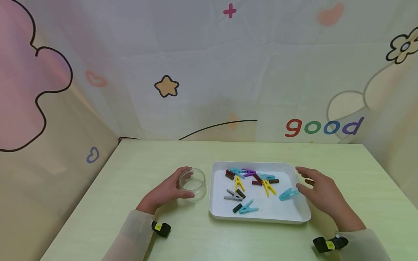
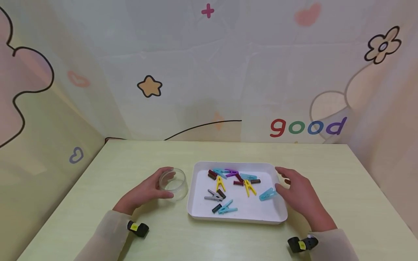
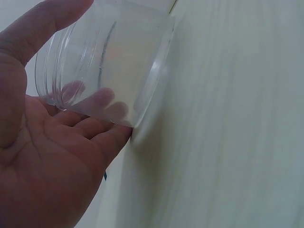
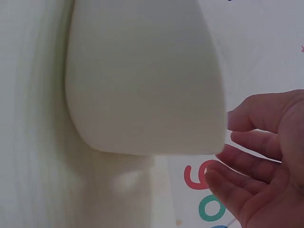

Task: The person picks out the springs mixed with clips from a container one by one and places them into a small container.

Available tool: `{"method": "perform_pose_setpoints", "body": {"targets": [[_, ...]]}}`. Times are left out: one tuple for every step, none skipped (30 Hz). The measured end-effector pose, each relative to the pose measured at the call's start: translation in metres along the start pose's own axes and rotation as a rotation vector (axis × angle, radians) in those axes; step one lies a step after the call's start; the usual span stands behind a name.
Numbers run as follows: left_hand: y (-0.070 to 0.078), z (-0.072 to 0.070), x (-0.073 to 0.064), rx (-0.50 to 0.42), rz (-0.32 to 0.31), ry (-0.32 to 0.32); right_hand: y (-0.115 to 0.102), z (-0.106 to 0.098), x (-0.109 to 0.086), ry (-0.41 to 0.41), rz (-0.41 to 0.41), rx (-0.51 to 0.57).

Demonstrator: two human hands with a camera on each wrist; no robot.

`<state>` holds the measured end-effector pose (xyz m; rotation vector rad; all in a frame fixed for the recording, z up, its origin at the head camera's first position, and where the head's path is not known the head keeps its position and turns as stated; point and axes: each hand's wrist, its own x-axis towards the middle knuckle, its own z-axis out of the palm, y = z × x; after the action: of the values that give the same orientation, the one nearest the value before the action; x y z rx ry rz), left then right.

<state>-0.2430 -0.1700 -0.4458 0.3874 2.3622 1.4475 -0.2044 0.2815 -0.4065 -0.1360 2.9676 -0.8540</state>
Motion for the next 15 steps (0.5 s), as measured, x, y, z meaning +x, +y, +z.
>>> {"method": "perform_pose_setpoints", "body": {"targets": [[0.0, 0.0, 0.0, 0.001, -0.006, 0.001, -0.001, -0.001, 0.0, 0.005, -0.008, -0.004], [0.0, 0.0, 0.0, 0.003, -0.007, 0.002, -0.001, -0.002, 0.0, 0.011, -0.018, -0.008], [0.0, 0.0, 0.001, 0.004, -0.009, 0.003, -0.002, -0.003, 0.001, 0.014, -0.026, -0.011], [0.0, 0.0, 0.001, 0.007, -0.009, 0.006, -0.002, -0.003, 0.001, 0.018, -0.033, -0.016], [0.0, 0.0, 0.001, 0.01, -0.01, 0.006, -0.003, -0.004, 0.001, 0.02, -0.038, -0.019], [-0.001, 0.0, 0.001, 0.011, -0.009, 0.007, -0.003, -0.005, 0.001, 0.022, -0.04, -0.022], [-0.001, 0.0, 0.002, 0.012, -0.013, 0.007, -0.004, -0.006, 0.001, 0.021, -0.042, -0.025], [-0.001, 0.0, 0.002, 0.011, -0.013, 0.006, -0.005, -0.006, 0.002, 0.019, -0.041, -0.026], [-0.001, 0.0, 0.002, 0.011, -0.011, 0.006, -0.005, -0.007, 0.003, 0.016, -0.04, -0.027], [-0.001, 0.0, 0.002, 0.012, -0.011, 0.005, -0.006, -0.007, 0.003, 0.015, -0.041, -0.028], [-0.001, 0.0, 0.002, 0.011, -0.013, 0.004, -0.007, -0.007, 0.004, 0.015, -0.042, -0.03], [-0.001, 0.0, 0.002, 0.012, -0.012, 0.004, -0.008, -0.007, 0.005, 0.013, -0.045, -0.03], [-0.001, -0.001, 0.002, 0.012, -0.013, 0.004, -0.009, -0.008, 0.006, 0.012, -0.047, -0.032], [-0.001, -0.001, 0.002, 0.012, -0.015, 0.004, -0.01, -0.008, 0.007, 0.014, -0.056, -0.032], [-0.001, -0.001, 0.002, 0.012, -0.014, 0.004, -0.011, -0.007, 0.009, 0.016, -0.066, -0.032]]}}
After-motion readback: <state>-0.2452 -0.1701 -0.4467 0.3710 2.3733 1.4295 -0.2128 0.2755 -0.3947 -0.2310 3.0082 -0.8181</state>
